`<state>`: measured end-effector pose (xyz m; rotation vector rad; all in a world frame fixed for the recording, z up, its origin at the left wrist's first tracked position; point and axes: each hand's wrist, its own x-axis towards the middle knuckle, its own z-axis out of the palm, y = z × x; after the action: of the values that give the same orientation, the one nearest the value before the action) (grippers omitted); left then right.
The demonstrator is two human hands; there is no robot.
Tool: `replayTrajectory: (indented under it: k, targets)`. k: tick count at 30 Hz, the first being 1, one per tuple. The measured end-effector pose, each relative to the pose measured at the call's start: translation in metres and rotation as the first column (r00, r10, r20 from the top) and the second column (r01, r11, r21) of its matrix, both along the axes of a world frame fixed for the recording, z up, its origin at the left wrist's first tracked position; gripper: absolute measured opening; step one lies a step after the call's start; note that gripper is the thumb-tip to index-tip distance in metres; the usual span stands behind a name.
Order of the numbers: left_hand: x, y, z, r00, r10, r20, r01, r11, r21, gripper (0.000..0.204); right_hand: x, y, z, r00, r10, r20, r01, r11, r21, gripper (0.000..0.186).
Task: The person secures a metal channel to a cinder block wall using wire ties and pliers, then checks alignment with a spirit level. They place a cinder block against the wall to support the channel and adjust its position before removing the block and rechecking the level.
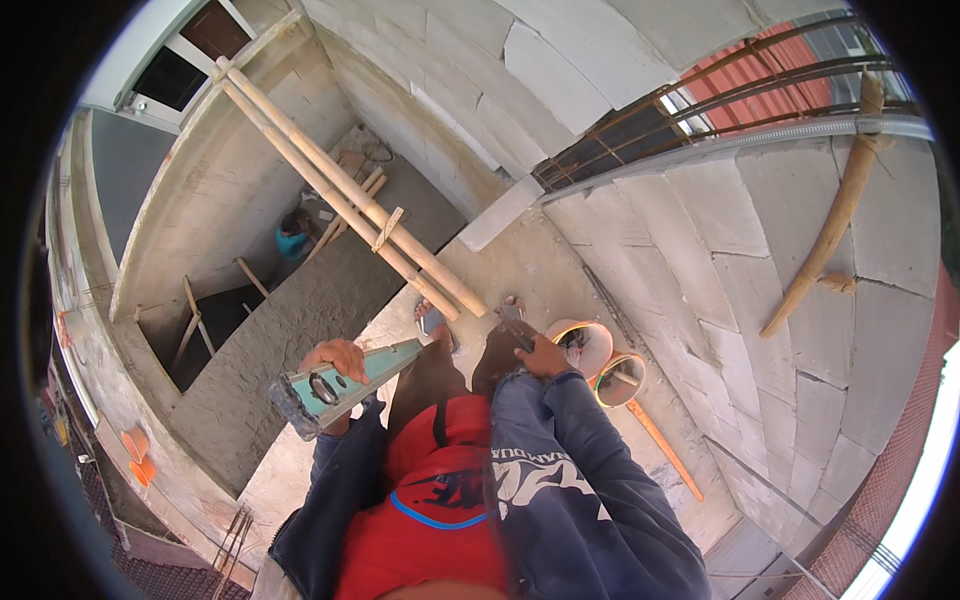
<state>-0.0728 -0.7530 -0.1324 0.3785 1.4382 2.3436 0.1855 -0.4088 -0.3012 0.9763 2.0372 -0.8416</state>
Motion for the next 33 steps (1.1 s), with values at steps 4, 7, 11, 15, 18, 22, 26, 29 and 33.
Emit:
replayTrajectory:
  k: [4, 7, 11, 15, 18, 22, 26, 29, 33]
  targets:
    - [0.005, -0.023, -0.068, 1.0, -0.021, 0.007, 0.021, 1.0, -0.022, 0.024, -0.004, 0.014, -0.113, 0.975, 0.111, 0.192, -0.119, 0.992, 0.033, 0.065]
    - [0.01, -0.048, -0.133, 0.998, -0.065, 0.023, 0.069, 0.968, -0.243, 0.022, 0.008, 0.044, -0.259, 0.967, 0.075, 0.242, -0.102, 0.989, 0.104, 0.055]
    - [0.05, -0.048, -0.196, 0.989, 0.062, 0.136, 0.019, 0.85, -0.526, 0.035, -0.029, 0.088, -0.378, 0.975, -0.024, 0.22, -0.022, 0.979, 0.203, 0.053]
    - [0.074, -0.03, -0.284, 0.974, 0.06, 0.217, 0.132, 0.632, -0.764, 0.02, -0.042, 0.143, -0.483, 0.981, -0.051, 0.189, -0.015, 0.943, 0.333, 0.055]
    - [0.13, -0.03, -0.332, 0.972, -0.042, 0.231, 0.226, 0.439, -0.87, 0.022, -0.052, 0.167, -0.511, 0.972, -0.017, 0.233, -0.068, 0.933, 0.352, 0.065]
    - [0.159, -0.024, -0.385, 0.921, -0.132, 0.366, 0.387, 0.423, -0.82, 0.065, -0.068, 0.179, -0.525, 0.972, 0.063, -0.226, 0.04, 0.904, 0.426, 0.082]
    - [0.22, 0.015, -0.374, 0.906, -0.05, 0.42, 0.408, 0.369, -0.835, 0.1, -0.188, 0.182, -0.486, 0.768, 0.39, -0.507, -0.149, 0.88, 0.451, 0.098]
    - [0.215, 0.008, -0.393, 0.919, -0.027, 0.392, 0.372, 0.388, -0.843, 0.099, -0.223, 0.211, -0.504, 0.815, 0.393, -0.426, -0.145, 0.85, 0.507, 0.109]
    - [0.209, 0.039, -0.382, 0.913, -0.067, 0.403, 0.404, 0.296, -0.865, 0.098, -0.22, 0.214, -0.527, 0.831, 0.392, -0.395, -0.164, 0.851, 0.499, 0.118]
